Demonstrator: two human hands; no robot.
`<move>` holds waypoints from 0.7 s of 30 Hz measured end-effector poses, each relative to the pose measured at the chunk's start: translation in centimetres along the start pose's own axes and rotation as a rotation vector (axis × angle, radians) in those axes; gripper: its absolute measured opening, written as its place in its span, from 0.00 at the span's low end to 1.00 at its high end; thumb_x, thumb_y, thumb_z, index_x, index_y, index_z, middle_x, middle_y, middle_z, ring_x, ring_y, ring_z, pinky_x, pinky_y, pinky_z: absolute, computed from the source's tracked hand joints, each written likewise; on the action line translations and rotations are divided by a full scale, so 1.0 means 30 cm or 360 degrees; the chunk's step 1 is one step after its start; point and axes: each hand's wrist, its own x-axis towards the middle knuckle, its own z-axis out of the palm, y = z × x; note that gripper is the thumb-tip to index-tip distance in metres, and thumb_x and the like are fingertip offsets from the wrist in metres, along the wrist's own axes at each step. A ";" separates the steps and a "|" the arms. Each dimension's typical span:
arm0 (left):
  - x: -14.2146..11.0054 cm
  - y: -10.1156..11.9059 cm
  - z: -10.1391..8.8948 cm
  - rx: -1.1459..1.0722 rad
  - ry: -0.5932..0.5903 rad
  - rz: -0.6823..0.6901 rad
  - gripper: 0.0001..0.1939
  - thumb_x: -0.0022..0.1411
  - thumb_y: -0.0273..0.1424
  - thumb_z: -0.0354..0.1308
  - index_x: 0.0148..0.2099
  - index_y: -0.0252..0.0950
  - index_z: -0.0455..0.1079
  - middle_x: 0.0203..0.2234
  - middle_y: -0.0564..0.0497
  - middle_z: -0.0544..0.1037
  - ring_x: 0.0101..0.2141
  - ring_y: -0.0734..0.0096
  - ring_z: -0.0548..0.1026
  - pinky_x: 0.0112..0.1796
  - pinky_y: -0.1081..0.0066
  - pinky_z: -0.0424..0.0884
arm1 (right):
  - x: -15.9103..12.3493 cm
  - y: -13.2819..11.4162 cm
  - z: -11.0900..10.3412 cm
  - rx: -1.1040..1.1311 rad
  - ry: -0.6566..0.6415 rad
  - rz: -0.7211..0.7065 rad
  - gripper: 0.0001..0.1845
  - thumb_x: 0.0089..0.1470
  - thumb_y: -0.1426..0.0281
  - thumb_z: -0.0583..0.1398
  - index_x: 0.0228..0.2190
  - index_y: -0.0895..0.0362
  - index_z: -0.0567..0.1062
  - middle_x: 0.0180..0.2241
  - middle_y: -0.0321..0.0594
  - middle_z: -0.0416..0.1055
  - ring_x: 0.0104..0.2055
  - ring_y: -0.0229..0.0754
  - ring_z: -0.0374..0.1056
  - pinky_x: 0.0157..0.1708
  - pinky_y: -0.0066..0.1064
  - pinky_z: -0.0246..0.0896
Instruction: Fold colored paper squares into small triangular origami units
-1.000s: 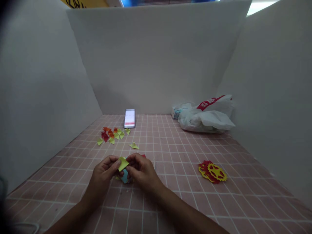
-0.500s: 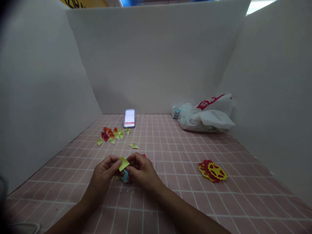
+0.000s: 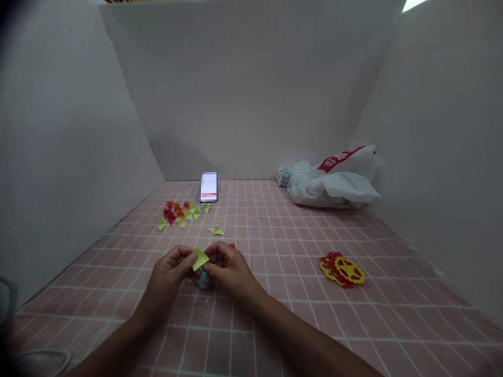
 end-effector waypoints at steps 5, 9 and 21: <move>0.005 0.003 0.004 -0.0054 0.0018 -0.0043 0.12 0.56 0.37 0.61 0.36 0.33 0.68 0.22 0.54 0.74 0.22 0.76 0.72 0.27 0.75 0.70 | 0.004 0.011 -0.004 0.0003 0.0012 0.0027 0.14 0.43 0.69 0.66 0.32 0.57 0.69 0.27 0.34 0.71 0.25 0.34 0.67 0.25 0.27 0.63; 0.002 -0.005 0.004 -0.0109 0.0012 -0.0049 0.11 0.57 0.37 0.61 0.36 0.33 0.68 0.22 0.54 0.74 0.22 0.76 0.72 0.27 0.75 0.70 | 0.005 0.010 -0.004 0.0077 -0.0015 0.0045 0.15 0.42 0.68 0.67 0.32 0.57 0.69 0.27 0.34 0.72 0.26 0.34 0.69 0.25 0.28 0.64; 0.007 -0.001 0.009 -0.0164 0.0010 -0.0108 0.12 0.55 0.36 0.62 0.34 0.32 0.68 0.23 0.53 0.74 0.22 0.76 0.72 0.26 0.74 0.71 | -0.001 -0.002 0.008 0.0030 0.0019 0.0081 0.14 0.42 0.70 0.66 0.32 0.57 0.69 0.26 0.33 0.71 0.23 0.33 0.67 0.24 0.27 0.62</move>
